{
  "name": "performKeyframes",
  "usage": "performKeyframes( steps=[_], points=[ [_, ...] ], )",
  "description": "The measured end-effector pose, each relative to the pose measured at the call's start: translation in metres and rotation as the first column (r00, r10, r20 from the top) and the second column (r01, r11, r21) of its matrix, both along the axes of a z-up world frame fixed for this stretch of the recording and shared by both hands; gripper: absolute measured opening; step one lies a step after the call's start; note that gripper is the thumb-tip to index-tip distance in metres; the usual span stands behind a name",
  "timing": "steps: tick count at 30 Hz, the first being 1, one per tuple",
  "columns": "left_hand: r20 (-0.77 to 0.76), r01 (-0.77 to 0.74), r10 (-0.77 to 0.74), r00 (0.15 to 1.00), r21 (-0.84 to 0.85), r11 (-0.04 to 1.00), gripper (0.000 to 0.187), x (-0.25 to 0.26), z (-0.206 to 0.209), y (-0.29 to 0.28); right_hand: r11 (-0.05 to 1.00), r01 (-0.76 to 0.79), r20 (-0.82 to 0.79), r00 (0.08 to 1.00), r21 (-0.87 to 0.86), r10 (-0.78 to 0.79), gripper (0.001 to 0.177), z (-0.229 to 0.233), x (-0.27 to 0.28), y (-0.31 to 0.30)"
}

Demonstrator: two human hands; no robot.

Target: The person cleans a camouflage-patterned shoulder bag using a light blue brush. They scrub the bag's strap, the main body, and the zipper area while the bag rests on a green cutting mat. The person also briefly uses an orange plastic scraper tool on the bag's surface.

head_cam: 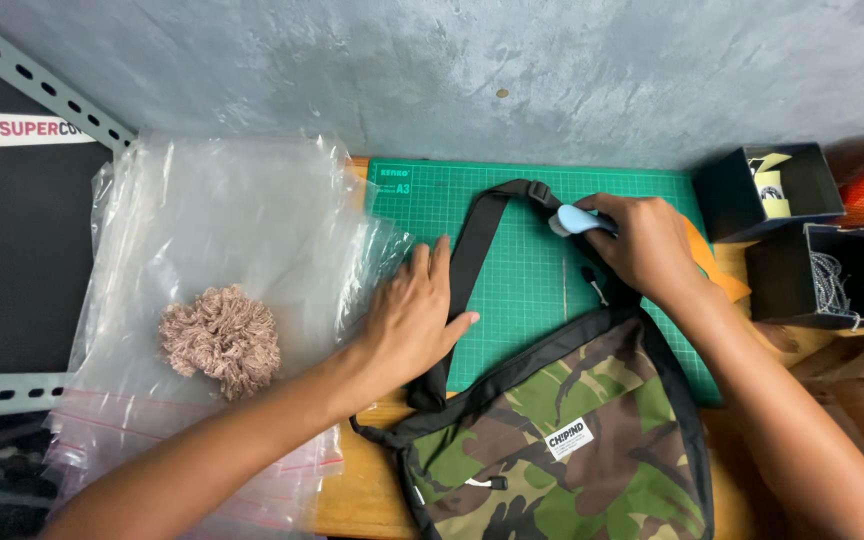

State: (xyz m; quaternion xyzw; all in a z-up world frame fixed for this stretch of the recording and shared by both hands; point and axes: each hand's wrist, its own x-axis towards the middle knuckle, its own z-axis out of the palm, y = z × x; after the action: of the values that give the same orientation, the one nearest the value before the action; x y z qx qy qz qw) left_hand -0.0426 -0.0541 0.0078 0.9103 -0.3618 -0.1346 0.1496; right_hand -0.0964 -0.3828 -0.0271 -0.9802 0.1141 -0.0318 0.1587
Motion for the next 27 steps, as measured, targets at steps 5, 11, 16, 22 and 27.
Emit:
performKeyframes(
  steps=[5, 11, 16, 22, 27],
  points=[
    [-0.096, 0.006, -0.016, 0.995, -0.105, 0.994, 0.061, 0.018, -0.041, 0.004, 0.993, 0.027, 0.209, 0.978, -0.112, -0.003, 0.037, -0.044, -0.007, -0.041],
    [-0.210, -0.082, 0.016, 0.978, -0.310, 0.947, 0.069, 0.021, -0.043, 0.010, 0.991, 0.066, 0.423, 0.906, -0.117, -0.010, 0.038, -0.072, -0.014, -0.081],
    [0.451, 0.252, -0.134, 0.883, -0.213, 0.944, 0.035, 0.019, -0.041, 0.019, 0.987, 0.114, 0.184, 0.978, -0.109, -0.093, 0.035, -0.054, -0.027, -0.072],
    [0.766, 0.409, -0.383, 0.516, 0.172, 0.896, 0.041, -0.003, -0.044, 0.017, 0.985, 0.096, -0.290, 0.956, 0.145, -0.051, 0.048, 0.062, -0.033, -0.011],
    [0.694, 0.562, -0.428, 0.579, 0.041, 0.826, 0.013, 0.001, -0.033, 0.018, 0.923, -0.127, 0.241, 0.970, 0.364, 0.039, 0.013, 0.068, -0.033, 0.058]
  ],
)
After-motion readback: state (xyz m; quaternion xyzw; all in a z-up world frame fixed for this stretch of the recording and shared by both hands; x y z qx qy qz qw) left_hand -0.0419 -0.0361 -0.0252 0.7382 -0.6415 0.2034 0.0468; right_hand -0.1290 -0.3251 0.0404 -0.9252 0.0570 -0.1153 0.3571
